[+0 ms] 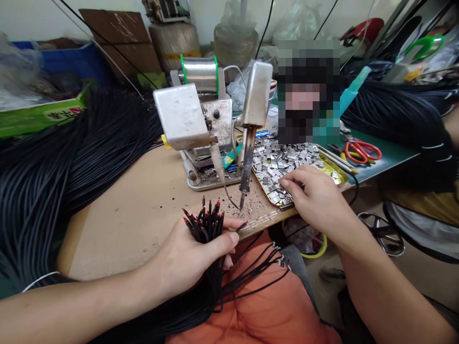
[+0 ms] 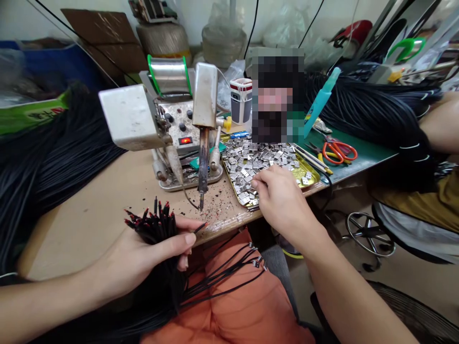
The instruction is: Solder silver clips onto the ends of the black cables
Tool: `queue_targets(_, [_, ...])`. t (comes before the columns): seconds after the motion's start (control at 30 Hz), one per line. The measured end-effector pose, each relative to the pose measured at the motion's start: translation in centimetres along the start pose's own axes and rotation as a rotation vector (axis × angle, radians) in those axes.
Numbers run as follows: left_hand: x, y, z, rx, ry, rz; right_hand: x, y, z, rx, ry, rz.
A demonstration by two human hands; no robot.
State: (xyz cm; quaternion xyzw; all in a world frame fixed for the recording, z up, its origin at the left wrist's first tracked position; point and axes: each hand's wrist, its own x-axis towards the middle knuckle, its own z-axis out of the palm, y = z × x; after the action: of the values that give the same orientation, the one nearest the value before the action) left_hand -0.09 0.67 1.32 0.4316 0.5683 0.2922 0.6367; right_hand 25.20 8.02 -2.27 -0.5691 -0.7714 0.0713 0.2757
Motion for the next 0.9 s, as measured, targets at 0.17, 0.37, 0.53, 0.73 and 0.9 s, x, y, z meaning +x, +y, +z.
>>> queue_targets(0.17, [0.0,0.0,-0.1,0.023,-0.016,0.021,-0.3,-0.1,-0.9,-0.01,-0.067,-0.003])
queue_targets(0.37, [0.0,-0.2,-0.2,0.014,-0.014,0.03,-0.3,-0.2,-0.7,-0.009,-0.1,-0.087])
queue_targets(0.53, [0.2,-0.4,-0.1,0.008,-0.005,0.029,-0.2,-0.6,-0.6,-0.005,0.037,-0.051])
queue_targets(0.73, [0.4,-0.7,-0.3,-0.037,-0.026,0.013,-0.6,-1.6,-1.4,0.415,0.103,0.135])
queue_targets(0.9, [0.7,-0.8,-0.4,-0.122,-0.025,-0.005,-1.5,-3.4,-0.6,0.885,0.006,0.261])
